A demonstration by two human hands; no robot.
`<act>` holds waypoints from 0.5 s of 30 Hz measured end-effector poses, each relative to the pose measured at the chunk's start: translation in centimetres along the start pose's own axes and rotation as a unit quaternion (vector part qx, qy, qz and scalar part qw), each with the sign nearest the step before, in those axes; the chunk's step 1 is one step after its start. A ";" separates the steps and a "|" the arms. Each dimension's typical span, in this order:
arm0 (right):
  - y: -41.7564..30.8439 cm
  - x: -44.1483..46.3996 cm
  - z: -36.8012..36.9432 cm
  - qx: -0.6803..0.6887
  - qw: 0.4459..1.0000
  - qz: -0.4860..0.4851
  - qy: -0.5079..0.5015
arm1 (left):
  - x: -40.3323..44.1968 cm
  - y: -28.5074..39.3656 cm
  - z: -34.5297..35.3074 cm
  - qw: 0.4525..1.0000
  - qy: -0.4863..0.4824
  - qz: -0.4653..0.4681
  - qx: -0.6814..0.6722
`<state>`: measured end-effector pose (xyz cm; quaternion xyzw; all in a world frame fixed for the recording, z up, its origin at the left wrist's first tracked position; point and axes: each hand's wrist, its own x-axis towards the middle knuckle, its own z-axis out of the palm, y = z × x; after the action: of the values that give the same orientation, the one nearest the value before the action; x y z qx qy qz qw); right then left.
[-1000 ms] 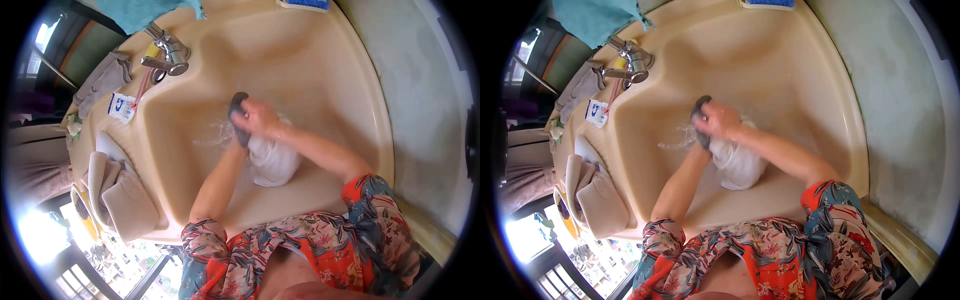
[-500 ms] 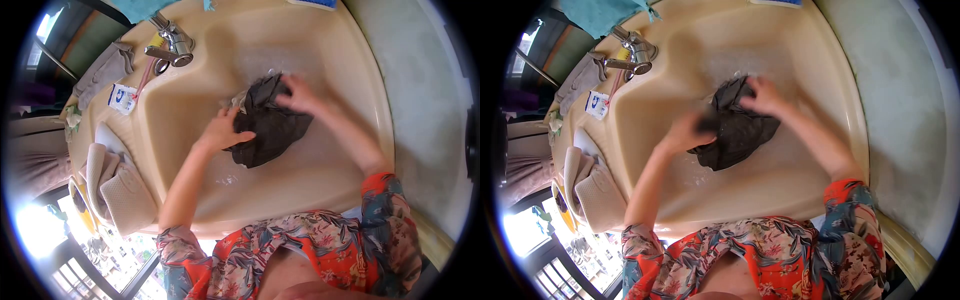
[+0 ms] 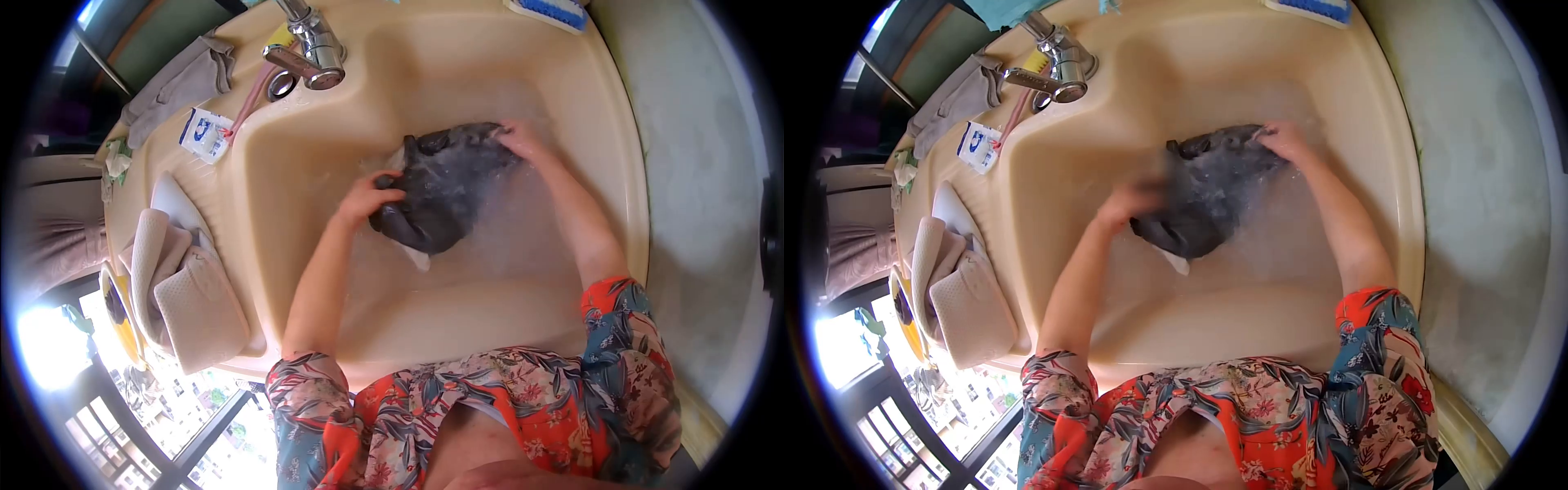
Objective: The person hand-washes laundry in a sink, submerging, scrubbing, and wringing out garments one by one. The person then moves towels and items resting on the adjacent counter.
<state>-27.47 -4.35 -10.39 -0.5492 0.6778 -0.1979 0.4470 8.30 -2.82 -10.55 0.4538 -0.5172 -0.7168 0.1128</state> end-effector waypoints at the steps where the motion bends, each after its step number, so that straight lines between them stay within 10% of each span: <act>1: 0.7 0.0 -0.6 0.078 0.997 0.015 0.010 | -0.8 0.1 -0.4 0.998 0.027 -0.030 -0.054; 6: -4.8 -4.1 9.0 0.179 0.981 0.055 0.055 | -3.0 4.9 4.9 0.911 0.086 -0.030 -0.402; 10: -15.3 -11.1 11.7 -0.022 0.951 -0.295 0.093 | -3.7 6.5 5.3 0.894 0.107 -0.031 -0.434; 13: -15.5 -10.4 14.6 -0.127 0.886 -0.438 0.079 | -0.3 0.2 5.3 0.925 0.147 0.177 -0.302; 15: -14.8 -6.8 14.0 -0.012 0.962 -0.242 0.127 | -2.2 3.2 6.2 0.917 0.161 0.163 -0.326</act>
<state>-7.58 0.33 -3.76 -0.6723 0.5782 -0.3603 0.2896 3.81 1.09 -6.37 0.4105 -0.2968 -0.7345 0.4516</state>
